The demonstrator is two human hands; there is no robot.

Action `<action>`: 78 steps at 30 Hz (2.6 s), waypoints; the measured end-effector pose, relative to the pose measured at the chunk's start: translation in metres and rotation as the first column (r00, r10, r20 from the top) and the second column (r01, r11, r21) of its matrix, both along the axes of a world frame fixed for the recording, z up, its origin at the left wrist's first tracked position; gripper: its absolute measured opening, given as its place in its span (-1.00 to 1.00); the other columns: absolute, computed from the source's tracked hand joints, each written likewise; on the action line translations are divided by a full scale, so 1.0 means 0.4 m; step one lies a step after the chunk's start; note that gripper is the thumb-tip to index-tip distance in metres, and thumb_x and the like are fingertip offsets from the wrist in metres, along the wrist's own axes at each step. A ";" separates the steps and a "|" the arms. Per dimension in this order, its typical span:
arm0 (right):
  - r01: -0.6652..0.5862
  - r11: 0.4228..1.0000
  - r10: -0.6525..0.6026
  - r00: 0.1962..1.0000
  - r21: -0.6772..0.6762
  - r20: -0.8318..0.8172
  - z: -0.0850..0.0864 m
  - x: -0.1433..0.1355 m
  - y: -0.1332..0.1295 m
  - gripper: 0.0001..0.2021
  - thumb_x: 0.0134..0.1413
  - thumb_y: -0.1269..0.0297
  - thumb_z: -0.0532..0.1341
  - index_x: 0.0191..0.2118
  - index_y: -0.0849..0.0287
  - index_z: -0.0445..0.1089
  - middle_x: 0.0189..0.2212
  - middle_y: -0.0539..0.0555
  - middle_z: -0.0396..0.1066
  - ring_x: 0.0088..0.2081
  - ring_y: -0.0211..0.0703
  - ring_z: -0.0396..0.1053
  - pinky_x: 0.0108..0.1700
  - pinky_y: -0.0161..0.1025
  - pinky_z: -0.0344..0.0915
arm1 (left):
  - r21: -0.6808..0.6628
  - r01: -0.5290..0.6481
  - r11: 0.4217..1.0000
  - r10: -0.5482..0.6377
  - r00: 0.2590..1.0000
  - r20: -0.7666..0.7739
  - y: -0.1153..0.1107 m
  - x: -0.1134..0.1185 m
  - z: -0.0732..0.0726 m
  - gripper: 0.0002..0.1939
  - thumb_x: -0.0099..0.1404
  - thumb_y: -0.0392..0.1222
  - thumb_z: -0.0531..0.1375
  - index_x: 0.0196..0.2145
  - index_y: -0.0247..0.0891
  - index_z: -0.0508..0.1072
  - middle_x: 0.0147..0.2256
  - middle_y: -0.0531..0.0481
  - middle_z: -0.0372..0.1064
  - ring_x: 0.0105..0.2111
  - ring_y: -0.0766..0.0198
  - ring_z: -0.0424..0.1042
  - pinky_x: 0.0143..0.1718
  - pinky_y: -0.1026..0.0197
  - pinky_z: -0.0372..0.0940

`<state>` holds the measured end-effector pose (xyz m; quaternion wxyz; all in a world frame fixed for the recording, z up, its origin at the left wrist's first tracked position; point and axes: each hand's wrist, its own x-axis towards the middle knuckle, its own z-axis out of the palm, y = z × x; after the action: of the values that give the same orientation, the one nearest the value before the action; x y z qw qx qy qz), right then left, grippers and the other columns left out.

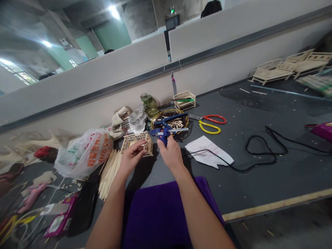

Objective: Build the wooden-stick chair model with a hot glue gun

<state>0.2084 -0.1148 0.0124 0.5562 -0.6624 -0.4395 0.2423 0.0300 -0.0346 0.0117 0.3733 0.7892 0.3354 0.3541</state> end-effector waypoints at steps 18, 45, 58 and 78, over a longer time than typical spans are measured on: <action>-0.006 0.998 0.008 1.000 -0.057 0.029 0.001 -0.001 0.003 -0.69 0.17 0.17 0.10 -0.03 0.19 0.33 -0.38 0.10 0.50 -0.55 -0.21 0.34 -0.42 -0.29 0.24 | -0.029 -0.004 1.000 0.005 1.000 0.022 0.002 0.002 -0.002 -0.65 0.22 -0.14 0.27 -0.03 -0.18 0.52 0.08 -0.16 0.42 -0.10 0.12 0.49 -0.10 0.07 0.41; 0.002 0.996 0.003 0.998 -0.088 0.058 0.003 -0.002 0.003 -0.68 0.18 0.18 0.09 -0.01 0.20 0.32 -0.39 0.09 0.48 -0.50 -0.17 0.36 -0.38 -0.27 0.24 | 0.037 0.008 0.999 -0.008 1.000 0.010 0.010 -0.002 -0.010 -0.65 0.24 -0.14 0.26 -0.01 -0.19 0.51 0.07 -0.16 0.42 0.04 0.08 0.43 -0.02 0.04 0.40; 0.006 0.994 0.002 0.997 -0.112 0.075 0.003 -0.001 0.003 -0.70 0.19 0.21 0.10 -0.01 0.21 0.32 -0.40 0.09 0.48 -0.46 -0.13 0.38 -0.36 -0.27 0.23 | 0.037 -0.001 0.999 0.002 1.000 -0.018 0.008 -0.001 -0.003 -0.65 0.23 -0.18 0.25 -0.01 -0.19 0.51 0.08 -0.16 0.42 -0.06 0.13 0.47 -0.04 0.08 0.38; 0.036 0.979 0.003 0.981 -0.199 0.191 0.009 0.000 0.003 -0.72 0.22 0.21 0.10 -0.03 0.25 0.34 -0.38 0.15 0.51 -0.34 -0.04 0.44 -0.29 -0.25 0.22 | 0.124 -0.012 0.992 0.017 0.999 -0.033 -0.006 0.006 0.014 -0.66 0.24 -0.19 0.24 -0.01 -0.17 0.52 0.05 -0.17 0.44 -0.10 0.17 0.48 -0.18 0.14 0.43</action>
<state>0.2082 -0.1137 0.0160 0.4434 -0.7392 -0.4585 0.2164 0.0323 -0.0369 0.0173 0.3152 0.8143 0.3248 0.3634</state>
